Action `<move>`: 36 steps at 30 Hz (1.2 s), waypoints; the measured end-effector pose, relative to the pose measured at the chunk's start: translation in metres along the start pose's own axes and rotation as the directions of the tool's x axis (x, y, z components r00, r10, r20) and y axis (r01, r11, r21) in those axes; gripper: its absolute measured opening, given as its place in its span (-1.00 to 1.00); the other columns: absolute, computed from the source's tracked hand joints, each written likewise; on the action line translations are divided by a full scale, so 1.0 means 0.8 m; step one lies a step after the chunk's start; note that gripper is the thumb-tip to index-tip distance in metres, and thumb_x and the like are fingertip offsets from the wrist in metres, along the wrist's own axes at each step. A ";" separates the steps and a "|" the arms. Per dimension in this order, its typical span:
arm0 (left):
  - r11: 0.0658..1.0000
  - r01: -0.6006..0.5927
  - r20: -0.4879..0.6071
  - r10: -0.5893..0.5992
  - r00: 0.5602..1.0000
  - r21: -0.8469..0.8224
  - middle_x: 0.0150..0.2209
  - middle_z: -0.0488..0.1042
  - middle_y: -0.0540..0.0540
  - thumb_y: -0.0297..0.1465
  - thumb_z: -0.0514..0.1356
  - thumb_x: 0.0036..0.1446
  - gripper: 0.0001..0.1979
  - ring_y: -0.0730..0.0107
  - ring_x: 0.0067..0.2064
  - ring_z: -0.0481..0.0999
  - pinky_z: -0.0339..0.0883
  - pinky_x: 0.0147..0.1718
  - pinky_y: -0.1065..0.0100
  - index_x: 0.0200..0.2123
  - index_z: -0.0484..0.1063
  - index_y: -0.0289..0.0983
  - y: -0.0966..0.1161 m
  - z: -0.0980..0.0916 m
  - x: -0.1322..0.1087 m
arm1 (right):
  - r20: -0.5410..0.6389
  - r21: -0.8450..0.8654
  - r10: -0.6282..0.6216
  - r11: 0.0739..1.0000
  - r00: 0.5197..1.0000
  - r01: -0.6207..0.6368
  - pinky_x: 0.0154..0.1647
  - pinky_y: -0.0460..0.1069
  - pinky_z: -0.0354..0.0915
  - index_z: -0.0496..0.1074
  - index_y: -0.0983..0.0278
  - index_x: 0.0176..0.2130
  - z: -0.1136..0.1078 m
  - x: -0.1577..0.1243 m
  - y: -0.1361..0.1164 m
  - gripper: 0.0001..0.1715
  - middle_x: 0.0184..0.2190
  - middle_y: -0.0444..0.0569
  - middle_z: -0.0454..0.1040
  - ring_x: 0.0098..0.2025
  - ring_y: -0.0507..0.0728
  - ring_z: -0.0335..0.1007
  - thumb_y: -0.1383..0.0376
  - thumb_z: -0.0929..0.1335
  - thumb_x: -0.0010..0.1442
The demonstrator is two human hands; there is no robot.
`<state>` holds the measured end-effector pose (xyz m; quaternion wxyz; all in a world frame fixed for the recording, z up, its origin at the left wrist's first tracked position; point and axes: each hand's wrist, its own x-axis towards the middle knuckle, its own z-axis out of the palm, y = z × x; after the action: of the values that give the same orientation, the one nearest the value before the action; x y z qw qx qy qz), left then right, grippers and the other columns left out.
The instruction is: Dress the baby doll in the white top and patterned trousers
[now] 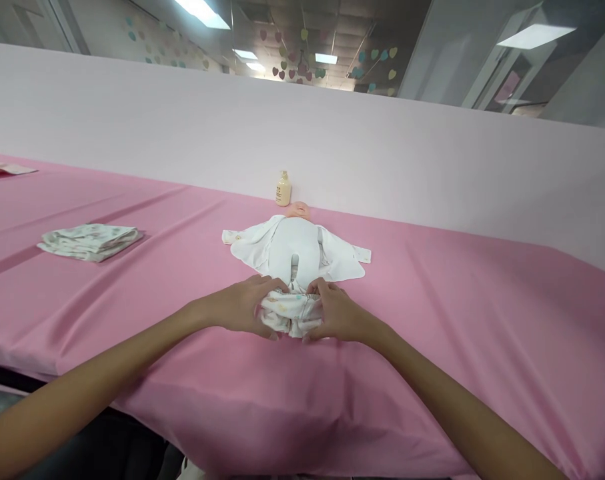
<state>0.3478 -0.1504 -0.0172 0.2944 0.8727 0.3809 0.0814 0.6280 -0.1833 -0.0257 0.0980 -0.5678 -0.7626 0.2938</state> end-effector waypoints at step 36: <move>0.812 -0.129 -0.348 0.380 0.857 0.570 -0.14 0.64 -0.13 -0.52 0.22 0.32 -0.77 0.10 -0.14 0.47 0.26 -0.17 0.11 0.01 0.46 -0.20 -0.019 0.082 -0.049 | -0.441 -0.404 -0.426 0.880 0.790 0.249 -0.13 0.10 0.21 0.37 0.21 -0.18 0.080 -0.054 0.016 -0.50 -0.27 0.00 0.53 -0.16 0.26 0.36 0.68 0.30 -0.04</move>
<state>0.3352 -0.2004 -0.0761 -0.0659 0.9206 0.3214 0.2116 0.6219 -0.2421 -0.0764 0.2560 -0.4858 -0.8355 -0.0221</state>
